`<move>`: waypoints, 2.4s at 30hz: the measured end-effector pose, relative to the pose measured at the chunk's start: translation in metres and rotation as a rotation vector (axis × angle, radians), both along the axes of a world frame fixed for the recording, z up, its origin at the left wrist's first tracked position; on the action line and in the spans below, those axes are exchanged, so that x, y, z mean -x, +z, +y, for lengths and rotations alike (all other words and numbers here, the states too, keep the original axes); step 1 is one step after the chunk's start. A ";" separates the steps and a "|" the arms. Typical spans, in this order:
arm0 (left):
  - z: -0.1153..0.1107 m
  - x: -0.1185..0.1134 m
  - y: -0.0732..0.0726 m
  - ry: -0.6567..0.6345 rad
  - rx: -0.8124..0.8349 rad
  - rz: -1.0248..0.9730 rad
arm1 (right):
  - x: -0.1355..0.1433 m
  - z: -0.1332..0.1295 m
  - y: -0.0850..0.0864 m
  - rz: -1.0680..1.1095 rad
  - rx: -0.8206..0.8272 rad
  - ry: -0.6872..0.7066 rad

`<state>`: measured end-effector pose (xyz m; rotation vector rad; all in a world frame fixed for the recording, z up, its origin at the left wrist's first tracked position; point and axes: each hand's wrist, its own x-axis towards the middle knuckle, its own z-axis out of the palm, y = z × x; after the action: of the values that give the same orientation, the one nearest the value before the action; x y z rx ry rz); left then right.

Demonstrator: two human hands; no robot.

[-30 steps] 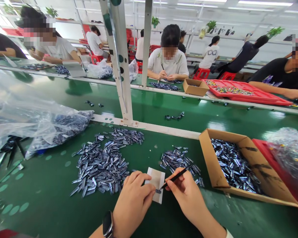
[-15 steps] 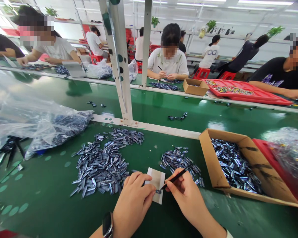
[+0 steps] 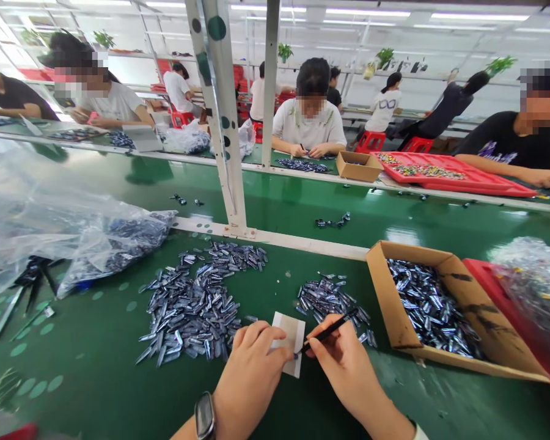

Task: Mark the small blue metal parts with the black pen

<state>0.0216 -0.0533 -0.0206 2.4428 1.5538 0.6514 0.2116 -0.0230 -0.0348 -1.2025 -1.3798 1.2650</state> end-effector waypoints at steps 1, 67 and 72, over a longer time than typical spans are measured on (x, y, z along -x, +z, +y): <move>0.000 0.002 0.001 0.003 -0.015 -0.013 | 0.000 0.000 0.000 0.000 -0.015 -0.028; 0.013 0.001 0.008 0.029 0.210 -0.160 | -0.001 0.005 0.004 -0.004 0.105 -0.008; 0.013 0.001 0.008 0.030 0.224 -0.158 | -0.001 0.005 0.003 -0.015 0.104 -0.003</move>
<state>0.0210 -0.0406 -0.0127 2.1558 1.5152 0.6209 0.2123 -0.0184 -0.0317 -1.2859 -1.3365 1.3422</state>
